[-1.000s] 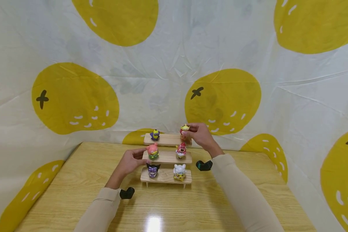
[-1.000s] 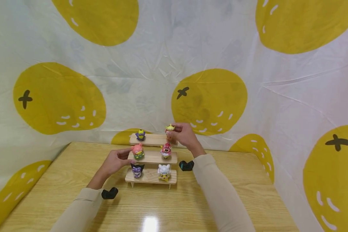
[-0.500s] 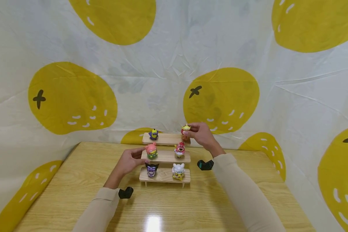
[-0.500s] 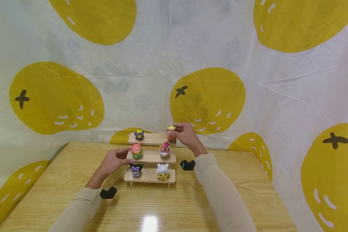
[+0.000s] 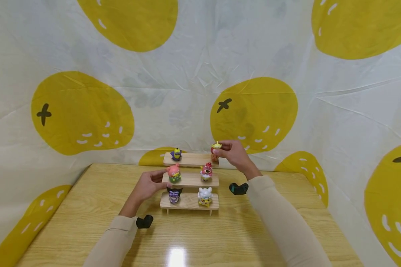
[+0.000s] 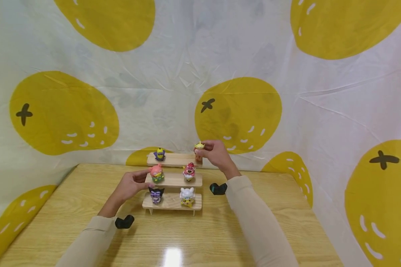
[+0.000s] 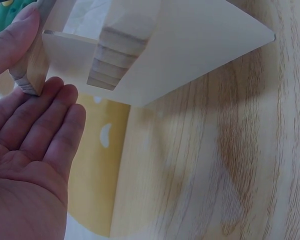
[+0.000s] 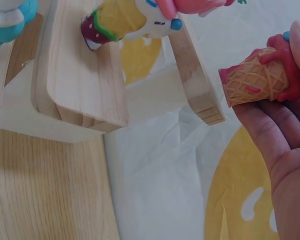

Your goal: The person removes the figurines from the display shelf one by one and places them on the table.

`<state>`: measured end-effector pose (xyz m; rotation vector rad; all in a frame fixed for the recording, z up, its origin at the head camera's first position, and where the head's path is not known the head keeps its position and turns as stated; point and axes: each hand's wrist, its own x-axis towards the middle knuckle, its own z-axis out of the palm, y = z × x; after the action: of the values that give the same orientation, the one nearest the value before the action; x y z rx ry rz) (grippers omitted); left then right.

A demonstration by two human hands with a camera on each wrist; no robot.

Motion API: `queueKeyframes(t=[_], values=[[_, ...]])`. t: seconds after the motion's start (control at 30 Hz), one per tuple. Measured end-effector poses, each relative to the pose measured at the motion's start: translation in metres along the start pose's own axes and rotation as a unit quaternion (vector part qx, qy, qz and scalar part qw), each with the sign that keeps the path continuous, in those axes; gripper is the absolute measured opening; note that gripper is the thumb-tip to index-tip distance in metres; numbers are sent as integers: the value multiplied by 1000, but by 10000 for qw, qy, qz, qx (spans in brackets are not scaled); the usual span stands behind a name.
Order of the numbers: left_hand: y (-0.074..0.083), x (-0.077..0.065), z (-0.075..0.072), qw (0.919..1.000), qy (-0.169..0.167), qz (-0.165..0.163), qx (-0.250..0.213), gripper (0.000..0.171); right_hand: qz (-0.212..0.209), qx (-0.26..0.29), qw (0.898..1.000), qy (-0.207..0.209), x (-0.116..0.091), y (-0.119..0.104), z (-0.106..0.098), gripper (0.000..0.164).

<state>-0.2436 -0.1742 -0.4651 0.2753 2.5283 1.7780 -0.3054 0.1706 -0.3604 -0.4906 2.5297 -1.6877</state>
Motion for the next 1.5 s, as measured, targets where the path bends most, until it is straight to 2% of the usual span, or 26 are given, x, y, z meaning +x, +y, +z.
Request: queueKeyframes(t=[0.9, 1.5], values=[[3, 0, -1, 10000, -45, -69, 2, 70, 165, -191, 9997, -12, -4, 2, -15, 51], [3, -2, 1, 9996, 71, -144, 211, 66, 136, 89, 9999, 42, -8, 6, -23, 41]])
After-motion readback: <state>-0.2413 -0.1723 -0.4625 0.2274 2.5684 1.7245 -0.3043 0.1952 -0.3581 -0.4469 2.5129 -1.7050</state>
